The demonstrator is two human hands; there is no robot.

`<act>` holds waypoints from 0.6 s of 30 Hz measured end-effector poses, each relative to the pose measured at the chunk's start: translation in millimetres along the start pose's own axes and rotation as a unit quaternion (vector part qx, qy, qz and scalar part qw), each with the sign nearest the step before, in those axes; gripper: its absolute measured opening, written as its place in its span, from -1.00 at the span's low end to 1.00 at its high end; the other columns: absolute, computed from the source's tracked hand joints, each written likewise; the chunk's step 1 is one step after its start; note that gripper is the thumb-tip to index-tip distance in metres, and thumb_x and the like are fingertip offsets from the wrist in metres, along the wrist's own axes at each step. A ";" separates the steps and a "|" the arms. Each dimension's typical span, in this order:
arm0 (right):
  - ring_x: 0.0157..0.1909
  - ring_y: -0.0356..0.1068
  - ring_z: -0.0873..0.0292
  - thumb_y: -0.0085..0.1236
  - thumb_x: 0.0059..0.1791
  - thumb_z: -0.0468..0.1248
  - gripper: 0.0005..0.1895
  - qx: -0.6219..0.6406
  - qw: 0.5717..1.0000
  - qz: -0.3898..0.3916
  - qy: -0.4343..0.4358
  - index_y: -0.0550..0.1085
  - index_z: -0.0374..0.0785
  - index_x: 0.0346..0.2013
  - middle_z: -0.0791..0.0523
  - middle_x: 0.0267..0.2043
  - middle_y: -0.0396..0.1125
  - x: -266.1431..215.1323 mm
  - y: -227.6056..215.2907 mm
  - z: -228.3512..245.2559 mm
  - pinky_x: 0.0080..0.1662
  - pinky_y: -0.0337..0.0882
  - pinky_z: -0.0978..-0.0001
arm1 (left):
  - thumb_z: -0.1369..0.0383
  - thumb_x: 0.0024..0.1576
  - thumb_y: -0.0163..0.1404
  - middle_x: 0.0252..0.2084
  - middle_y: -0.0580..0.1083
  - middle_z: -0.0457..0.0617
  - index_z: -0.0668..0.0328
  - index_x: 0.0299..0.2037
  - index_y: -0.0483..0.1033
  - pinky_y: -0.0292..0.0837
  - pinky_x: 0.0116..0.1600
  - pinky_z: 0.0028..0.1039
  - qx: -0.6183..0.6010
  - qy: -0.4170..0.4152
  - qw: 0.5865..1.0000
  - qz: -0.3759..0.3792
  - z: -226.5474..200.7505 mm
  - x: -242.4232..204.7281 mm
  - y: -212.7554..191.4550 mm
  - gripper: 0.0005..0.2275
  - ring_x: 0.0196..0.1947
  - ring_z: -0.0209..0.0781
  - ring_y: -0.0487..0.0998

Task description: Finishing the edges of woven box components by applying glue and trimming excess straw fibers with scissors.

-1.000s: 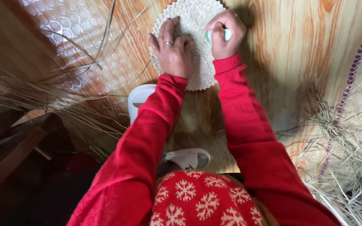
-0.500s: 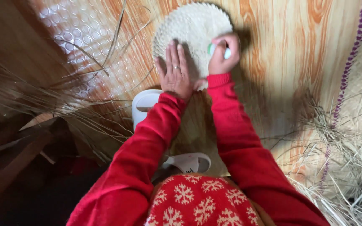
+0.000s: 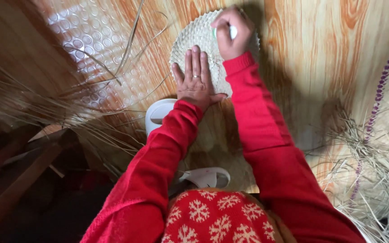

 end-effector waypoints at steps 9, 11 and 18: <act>-0.46 0.32 0.03 -0.13 -0.09 -0.46 -0.81 -0.002 0.997 0.036 -0.061 0.42 -0.27 -0.55 0.08 -0.53 0.35 -12.5 0.0 9.8 -0.27 0.30 0.16 | -0.52 -0.05 -0.10 0.54 -0.51 0.23 0.35 0.49 -0.50 -0.59 0.45 0.30 0.013 0.015 0.999 -0.028 -0.4 4.6 6.5 0.24 0.54 0.17 -0.55; -0.47 0.24 0.02 -0.09 -0.09 -0.50 -0.87 -0.046 0.996 0.058 -0.055 0.32 -0.29 -0.53 0.06 -0.52 0.26 16.8 5.5 -4.2 -0.31 0.25 0.19 | -0.40 -0.02 0.09 0.55 -0.52 0.20 0.33 0.49 -0.51 -0.59 0.46 0.29 -0.011 0.015 0.999 -0.034 1.4 4.2 1.4 0.24 0.55 0.14 -0.55; -0.50 0.41 -0.04 0.36 -0.10 0.17 -0.62 -0.392 0.893 0.131 0.181 0.49 0.00 -0.42 0.10 -0.50 0.42 -21.0 -86.5 -89.0 -0.49 0.28 0.01 | -0.28 -0.09 0.17 0.58 -0.29 0.10 0.29 0.52 -0.23 -0.34 0.45 0.32 0.044 0.080 0.980 -0.178 5.2 -5.2 -1.1 0.15 0.57 -0.01 -0.32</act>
Point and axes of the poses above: each hand's wrist, its own x-axis towards the middle knuckle, its own y-axis out of the palm, z = x × y, the point moved 10 cm from there along x, towards the middle knuckle
